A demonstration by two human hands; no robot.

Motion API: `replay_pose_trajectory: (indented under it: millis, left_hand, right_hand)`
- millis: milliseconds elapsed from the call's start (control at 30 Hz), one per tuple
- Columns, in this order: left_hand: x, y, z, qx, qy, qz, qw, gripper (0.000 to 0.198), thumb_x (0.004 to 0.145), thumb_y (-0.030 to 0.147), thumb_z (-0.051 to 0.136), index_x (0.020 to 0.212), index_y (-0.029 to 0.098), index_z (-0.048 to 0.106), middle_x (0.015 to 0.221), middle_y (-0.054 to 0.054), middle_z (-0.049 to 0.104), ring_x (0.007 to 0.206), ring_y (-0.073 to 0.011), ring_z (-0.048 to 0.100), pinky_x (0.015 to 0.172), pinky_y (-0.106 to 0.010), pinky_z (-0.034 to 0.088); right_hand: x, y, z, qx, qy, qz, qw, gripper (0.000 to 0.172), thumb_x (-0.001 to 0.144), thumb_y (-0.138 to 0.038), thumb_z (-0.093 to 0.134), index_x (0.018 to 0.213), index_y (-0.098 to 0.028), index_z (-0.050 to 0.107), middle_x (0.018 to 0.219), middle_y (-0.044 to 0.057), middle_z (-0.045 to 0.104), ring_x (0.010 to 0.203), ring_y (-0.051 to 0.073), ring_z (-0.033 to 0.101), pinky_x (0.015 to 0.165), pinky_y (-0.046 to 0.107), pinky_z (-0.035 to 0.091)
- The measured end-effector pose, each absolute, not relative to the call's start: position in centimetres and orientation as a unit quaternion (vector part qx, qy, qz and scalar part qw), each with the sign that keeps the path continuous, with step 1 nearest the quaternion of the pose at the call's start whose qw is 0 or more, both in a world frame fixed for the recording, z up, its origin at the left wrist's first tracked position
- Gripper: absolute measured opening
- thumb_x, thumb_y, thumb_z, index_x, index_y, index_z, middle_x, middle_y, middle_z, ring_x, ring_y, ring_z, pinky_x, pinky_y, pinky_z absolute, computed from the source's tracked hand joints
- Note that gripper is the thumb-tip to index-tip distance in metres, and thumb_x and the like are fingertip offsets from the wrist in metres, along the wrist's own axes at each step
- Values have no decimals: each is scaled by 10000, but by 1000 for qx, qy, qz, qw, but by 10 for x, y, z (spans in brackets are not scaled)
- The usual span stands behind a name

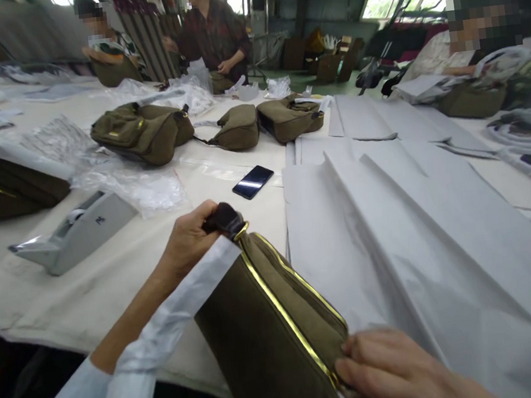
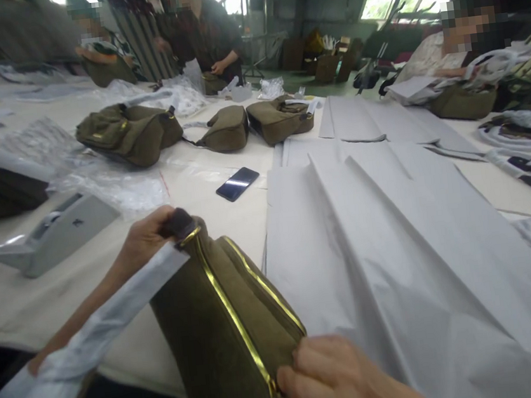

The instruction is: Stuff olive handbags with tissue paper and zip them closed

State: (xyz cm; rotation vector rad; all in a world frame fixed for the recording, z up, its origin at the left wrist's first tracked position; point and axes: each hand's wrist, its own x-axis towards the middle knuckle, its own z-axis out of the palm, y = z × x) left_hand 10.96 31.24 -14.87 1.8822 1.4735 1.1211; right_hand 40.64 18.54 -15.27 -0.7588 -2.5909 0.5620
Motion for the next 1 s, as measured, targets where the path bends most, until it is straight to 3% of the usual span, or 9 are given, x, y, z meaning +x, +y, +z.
replay_pose_trajectory:
  millis: [133,233,333,467,600,733,833,900,1000]
  left_hand:
    - [122,314,-130,642,618,454,20,372,721,380,662,1011,156,597,823,-18,619,800,-186,580,737,-281,444]
    - [128,276,-152,647,591,481,-37,293,837,308,561,1095,171,559,1047,-71,633,1012,-209,571,915,-343,420]
    - [138,219,-192,760,451,467,33,102,845,187,523,910,211,598,1036,-50,645,1065,-211,559,964,-388,404]
    - [153,170,-213,773,425,457,116,140,864,314,550,982,246,583,936,-13,676,921,-172,615,959,-347,407]
    - [156,169,-200,784,414,409,216,154,843,311,592,968,233,546,882,3,665,871,-145,624,1012,-308,377]
    - [165,173,-208,841,370,363,155,268,879,325,522,1125,217,514,1031,-31,655,1058,-156,566,1075,-284,330]
    - [168,169,-218,839,402,352,102,327,874,349,512,1186,252,522,1044,-27,655,1108,-191,540,1083,-340,335]
    - [160,172,-212,840,393,354,125,317,851,373,540,1155,288,561,1068,-25,645,1113,-206,542,1061,-352,370]
    - [143,190,-187,840,334,376,203,289,890,415,442,1114,317,598,1310,-47,508,1263,-250,425,1087,-417,324]
  right_hand:
    - [387,204,-174,-243,-925,183,228,247,970,-293,385,965,-151,588,638,5,518,575,115,470,526,244,330]
    - [372,213,-171,-229,-932,175,221,258,971,-282,374,956,-147,593,638,7,516,571,117,463,516,244,317]
    - [365,215,-160,-246,-923,204,215,292,973,-287,353,889,-150,597,632,7,518,546,108,455,502,229,322]
    - [358,216,-157,-255,-901,302,178,272,954,-290,379,850,-155,592,652,10,528,560,105,466,521,220,342]
    - [351,216,-164,-299,-851,394,176,172,920,-251,447,847,-169,579,692,-4,551,607,95,491,565,199,357]
    - [346,217,-166,-304,-836,423,173,137,873,-168,474,746,-171,524,676,-25,520,594,85,459,565,193,345]
    - [345,215,-161,-305,-816,458,176,146,857,-134,468,727,-167,525,728,-9,551,649,95,496,614,194,378]
    - [345,214,-157,-315,-803,472,182,152,870,-163,484,730,-169,542,725,-10,547,667,97,511,619,187,385]
    - [345,213,-149,-320,-808,465,170,91,866,-190,524,784,-181,565,750,-20,556,676,87,517,619,173,383]
